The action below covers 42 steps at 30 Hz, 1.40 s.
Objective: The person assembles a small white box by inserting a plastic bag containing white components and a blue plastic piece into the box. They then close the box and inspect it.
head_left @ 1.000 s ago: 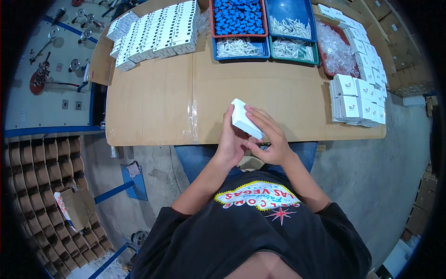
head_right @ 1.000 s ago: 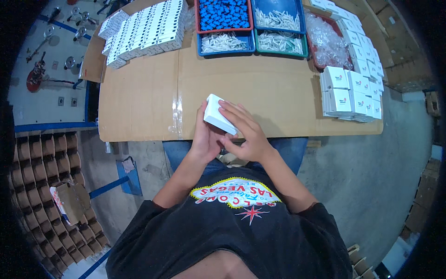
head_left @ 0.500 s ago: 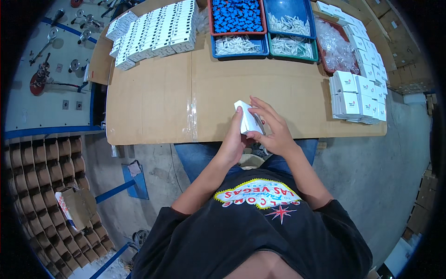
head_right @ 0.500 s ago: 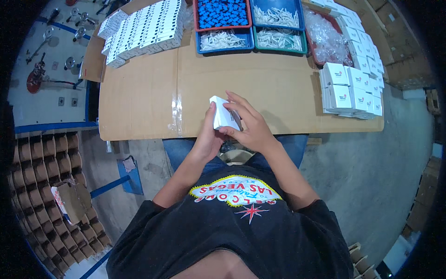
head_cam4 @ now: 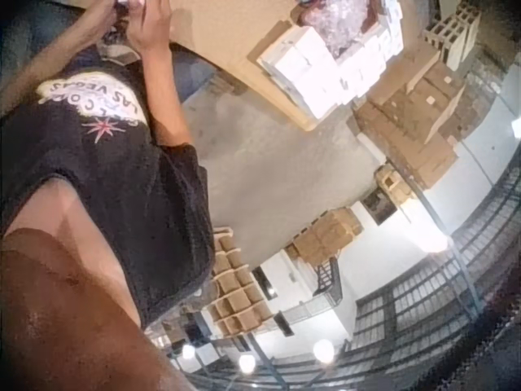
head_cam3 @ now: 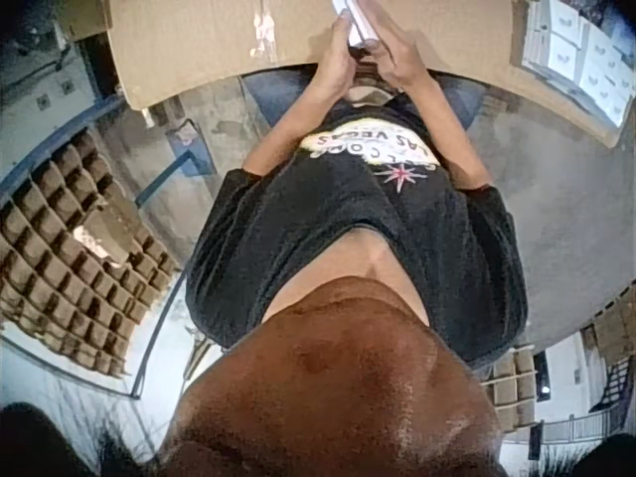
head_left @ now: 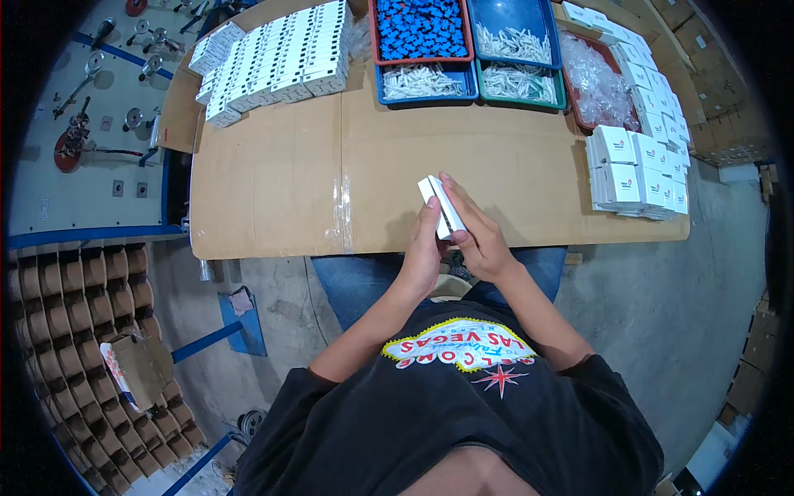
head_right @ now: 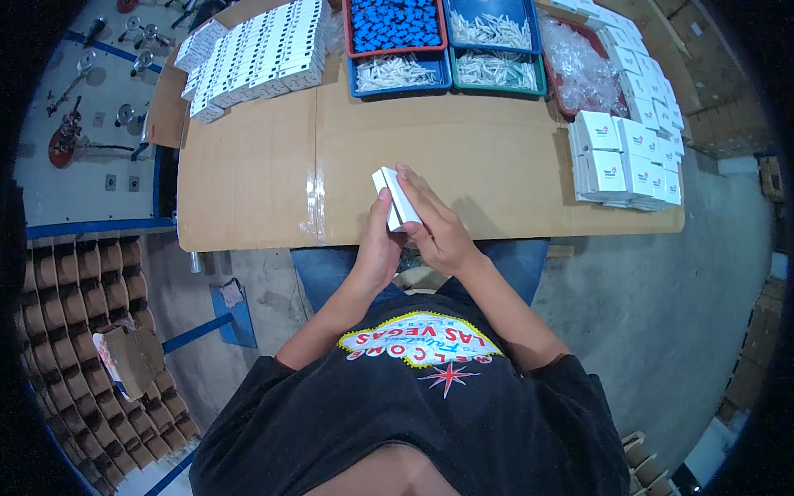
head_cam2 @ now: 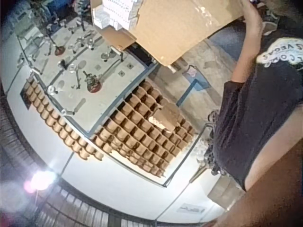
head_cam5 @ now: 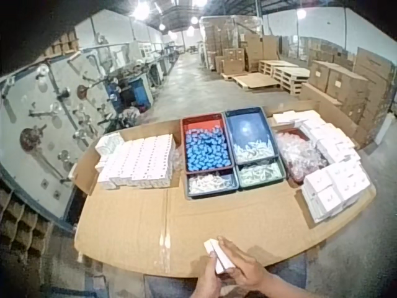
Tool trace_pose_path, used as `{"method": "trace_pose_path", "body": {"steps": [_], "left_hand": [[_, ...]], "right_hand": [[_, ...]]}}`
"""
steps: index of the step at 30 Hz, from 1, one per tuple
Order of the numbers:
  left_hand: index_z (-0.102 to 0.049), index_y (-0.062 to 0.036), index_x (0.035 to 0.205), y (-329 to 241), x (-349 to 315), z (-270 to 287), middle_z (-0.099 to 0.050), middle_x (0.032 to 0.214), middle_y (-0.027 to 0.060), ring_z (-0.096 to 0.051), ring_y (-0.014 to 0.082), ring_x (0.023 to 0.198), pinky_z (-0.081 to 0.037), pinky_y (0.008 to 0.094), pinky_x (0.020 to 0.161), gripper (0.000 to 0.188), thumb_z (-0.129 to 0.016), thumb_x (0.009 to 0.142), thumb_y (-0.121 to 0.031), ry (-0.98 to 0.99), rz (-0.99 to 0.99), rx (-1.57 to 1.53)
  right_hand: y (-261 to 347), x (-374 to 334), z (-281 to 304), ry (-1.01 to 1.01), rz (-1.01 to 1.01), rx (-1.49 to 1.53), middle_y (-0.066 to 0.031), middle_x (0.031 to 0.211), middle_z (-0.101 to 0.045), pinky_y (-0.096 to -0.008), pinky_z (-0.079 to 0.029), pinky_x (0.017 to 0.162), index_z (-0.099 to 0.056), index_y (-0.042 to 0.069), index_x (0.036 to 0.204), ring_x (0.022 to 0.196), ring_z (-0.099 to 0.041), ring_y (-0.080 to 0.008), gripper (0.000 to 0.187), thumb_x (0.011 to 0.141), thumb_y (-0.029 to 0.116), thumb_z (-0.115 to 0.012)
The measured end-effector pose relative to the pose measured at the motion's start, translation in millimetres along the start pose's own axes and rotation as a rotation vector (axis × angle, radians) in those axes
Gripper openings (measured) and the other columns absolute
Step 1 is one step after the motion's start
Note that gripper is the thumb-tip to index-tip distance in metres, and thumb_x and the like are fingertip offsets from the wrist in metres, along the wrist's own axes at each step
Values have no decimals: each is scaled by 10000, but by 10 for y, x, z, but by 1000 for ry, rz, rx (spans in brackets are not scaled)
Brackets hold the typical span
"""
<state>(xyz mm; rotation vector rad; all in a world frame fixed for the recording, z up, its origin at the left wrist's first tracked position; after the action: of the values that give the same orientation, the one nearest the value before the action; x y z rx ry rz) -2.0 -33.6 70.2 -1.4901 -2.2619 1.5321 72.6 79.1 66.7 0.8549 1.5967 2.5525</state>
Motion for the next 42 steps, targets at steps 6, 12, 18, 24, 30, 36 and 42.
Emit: {"method": "trace_pose_path", "body": {"steps": [6,12,18,24,30,36,42], "left_hand": [[-137,-38,1601,-127,1,-11,-456,1439,177,-504,260,1313,-433,422,1092,872,-679,934,-184,53,-400,335],[-161,-26,1584,-115,80,144,-441,1441,180,-413,312,1413,-330,445,1194,1106,-786,673,-13,161,-654,572],[-251,5,1532,-226,82,178,-398,1468,183,-432,333,1383,-366,448,1151,1061,-850,660,-72,155,-776,810],[-229,63,1524,-258,39,228,-358,1473,215,-403,346,1367,-333,431,1142,1051,-847,738,-261,213,-783,924],[-220,121,1497,-128,100,323,-326,1386,270,-376,401,1295,-357,457,1097,1089,-748,815,-545,209,-906,950],[-218,140,1487,-58,131,367,-335,1348,275,-384,392,1251,-373,457,1070,1164,-725,792,-643,207,-1008,1025],[-232,147,1481,64,141,421,-330,1360,269,-368,368,1250,-358,450,1072,1161,-672,806,-689,170,-1090,1007]], "right_hand": [[9,-29,52,-98,-238,447,-227,1541,-421,-459,-310,1185,-420,5,1492,1420,-437,-327,651,1006,400,-594],[153,73,156,53,-395,445,-181,1548,-419,-414,-374,1161,-386,7,1515,1422,-429,-265,687,931,152,-719],[187,38,109,-63,-418,498,-179,1469,-506,-395,-432,1117,-421,-15,1488,1346,-512,-246,632,948,151,-705],[310,125,135,-18,-695,570,-78,1212,-649,-290,-512,915,-552,-13,1372,1093,-614,-131,431,1015,216,-627],[437,26,13,3,-709,579,-1,947,-630,-259,-468,782,-629,-39,1162,865,-538,-63,411,1099,322,-442],[481,-29,-64,-111,-673,524,-5,857,-615,-262,-462,727,-627,-45,1044,801,-528,-64,439,1113,315,-386],[551,-35,-75,-125,-656,458,-3,788,-596,-269,-458,670,-621,-26,964,737,-516,-64,438,1113,310,-383]]}}
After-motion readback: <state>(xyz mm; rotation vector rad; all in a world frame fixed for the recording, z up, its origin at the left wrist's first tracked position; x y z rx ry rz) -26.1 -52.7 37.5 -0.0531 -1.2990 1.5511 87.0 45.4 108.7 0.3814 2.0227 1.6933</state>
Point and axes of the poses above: each hand's wrist, its own x-axis towards the middle knuckle, its own z-axis out of the back of the hand, y = z × x, the point moved 1 cm from there along x, towards the middle knuckle
